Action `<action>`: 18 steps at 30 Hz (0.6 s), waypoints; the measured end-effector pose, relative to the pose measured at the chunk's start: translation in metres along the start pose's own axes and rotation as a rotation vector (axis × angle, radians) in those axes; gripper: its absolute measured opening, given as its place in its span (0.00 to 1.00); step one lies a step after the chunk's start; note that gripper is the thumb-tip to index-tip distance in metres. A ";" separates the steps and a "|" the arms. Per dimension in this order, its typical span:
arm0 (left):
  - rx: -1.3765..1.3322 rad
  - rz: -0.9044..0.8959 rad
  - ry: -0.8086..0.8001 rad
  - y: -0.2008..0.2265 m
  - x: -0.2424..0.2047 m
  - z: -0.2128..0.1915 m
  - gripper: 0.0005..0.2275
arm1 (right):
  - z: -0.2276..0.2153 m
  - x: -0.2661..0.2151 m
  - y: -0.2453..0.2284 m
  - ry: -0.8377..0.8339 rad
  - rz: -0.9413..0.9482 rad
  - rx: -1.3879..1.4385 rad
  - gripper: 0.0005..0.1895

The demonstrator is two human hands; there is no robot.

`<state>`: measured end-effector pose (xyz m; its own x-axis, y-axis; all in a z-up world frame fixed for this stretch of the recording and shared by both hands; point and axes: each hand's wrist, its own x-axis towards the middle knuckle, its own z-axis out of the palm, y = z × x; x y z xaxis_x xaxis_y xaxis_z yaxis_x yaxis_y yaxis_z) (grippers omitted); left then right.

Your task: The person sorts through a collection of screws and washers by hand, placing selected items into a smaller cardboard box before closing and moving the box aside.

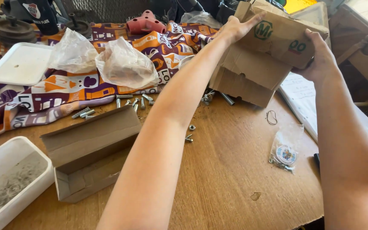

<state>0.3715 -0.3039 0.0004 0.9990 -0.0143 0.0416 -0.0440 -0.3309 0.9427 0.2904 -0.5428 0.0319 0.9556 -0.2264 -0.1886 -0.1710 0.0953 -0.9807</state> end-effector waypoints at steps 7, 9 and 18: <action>0.020 0.416 0.059 -0.079 0.084 0.014 0.44 | -0.029 0.065 0.034 -0.181 -0.187 0.001 0.37; 0.024 0.425 0.066 -0.079 0.074 0.008 0.44 | -0.027 0.071 0.042 -0.171 -0.233 0.051 0.37; -0.020 0.647 0.219 -0.044 -0.002 -0.013 0.37 | -0.038 0.045 0.042 -0.211 -0.569 0.198 0.30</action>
<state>0.3713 -0.2774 -0.0367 0.7487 -0.0110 0.6629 -0.6343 -0.3027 0.7114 0.3176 -0.5856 -0.0197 0.9140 -0.1001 0.3931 0.4055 0.1983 -0.8923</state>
